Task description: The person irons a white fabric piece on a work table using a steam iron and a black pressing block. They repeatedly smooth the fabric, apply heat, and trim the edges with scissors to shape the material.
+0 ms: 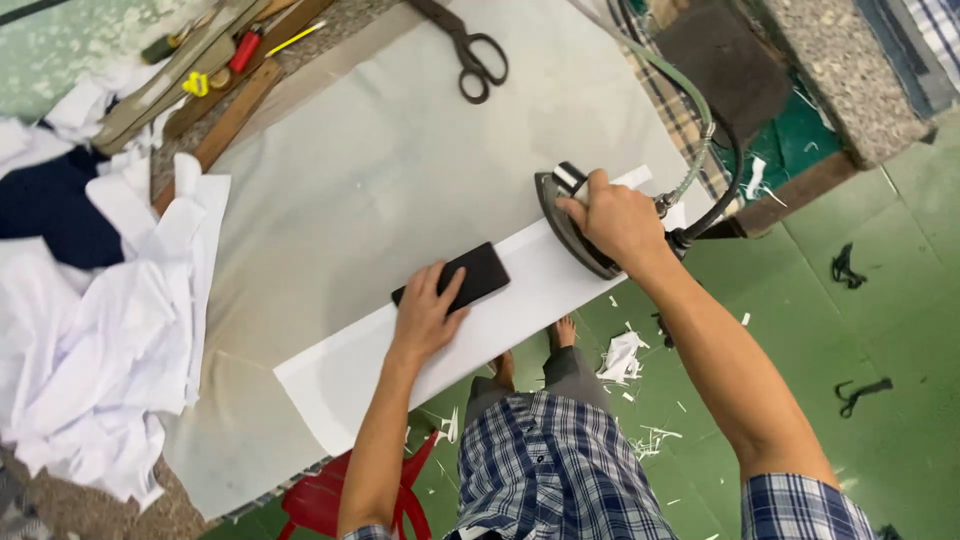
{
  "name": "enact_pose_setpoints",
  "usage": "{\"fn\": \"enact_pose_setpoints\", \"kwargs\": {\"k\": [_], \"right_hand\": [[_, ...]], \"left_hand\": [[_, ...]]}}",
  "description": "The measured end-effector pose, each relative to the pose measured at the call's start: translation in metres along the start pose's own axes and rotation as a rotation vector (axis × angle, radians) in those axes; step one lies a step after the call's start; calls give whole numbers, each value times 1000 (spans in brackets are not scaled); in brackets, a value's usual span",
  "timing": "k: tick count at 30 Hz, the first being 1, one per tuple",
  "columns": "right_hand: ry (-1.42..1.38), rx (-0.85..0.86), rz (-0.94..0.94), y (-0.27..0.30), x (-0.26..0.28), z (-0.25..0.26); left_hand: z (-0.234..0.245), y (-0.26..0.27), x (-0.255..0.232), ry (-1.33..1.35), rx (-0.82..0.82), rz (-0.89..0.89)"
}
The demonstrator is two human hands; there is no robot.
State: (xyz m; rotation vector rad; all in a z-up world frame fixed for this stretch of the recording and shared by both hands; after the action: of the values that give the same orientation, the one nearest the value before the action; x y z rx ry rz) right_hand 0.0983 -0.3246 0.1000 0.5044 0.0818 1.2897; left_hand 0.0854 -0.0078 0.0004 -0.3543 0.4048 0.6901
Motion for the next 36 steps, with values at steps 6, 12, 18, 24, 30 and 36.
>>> {"fn": "enact_pose_setpoints", "kwargs": {"k": [6,12,18,24,30,36], "right_hand": [[-7,-191,-193,-23,-63,5],[24,-260,-202,-39,-78,6],[-33,-256,-160,-45,-80,18],[-23,-301,-142,-50,-86,20],[-24,-308,-122,-50,-90,28],[4,-319,-109,-49,-97,38]], "left_hand": [[-72,-90,-40,-58,118,-75],[-63,-111,-59,-116,-17,-101],[-61,-110,-60,-127,-20,-98],[-66,-108,-57,-158,-9,-94],[-63,-109,-60,-164,-17,-83],[-64,-110,-59,-139,-3,-67]]}}
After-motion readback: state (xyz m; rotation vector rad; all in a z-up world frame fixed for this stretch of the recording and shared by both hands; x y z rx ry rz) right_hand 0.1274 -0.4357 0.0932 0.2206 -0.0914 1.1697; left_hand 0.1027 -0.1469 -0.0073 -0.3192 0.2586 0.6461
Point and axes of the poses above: each hand's wrist, its own y-axis away from the middle knuckle, its own z-axis out of the back of the hand, x = y × z, the point moved 5 cm from there along -y, towards the middle knuckle, and after that the axes turned 1 degree about x, right-handed, at the moved point
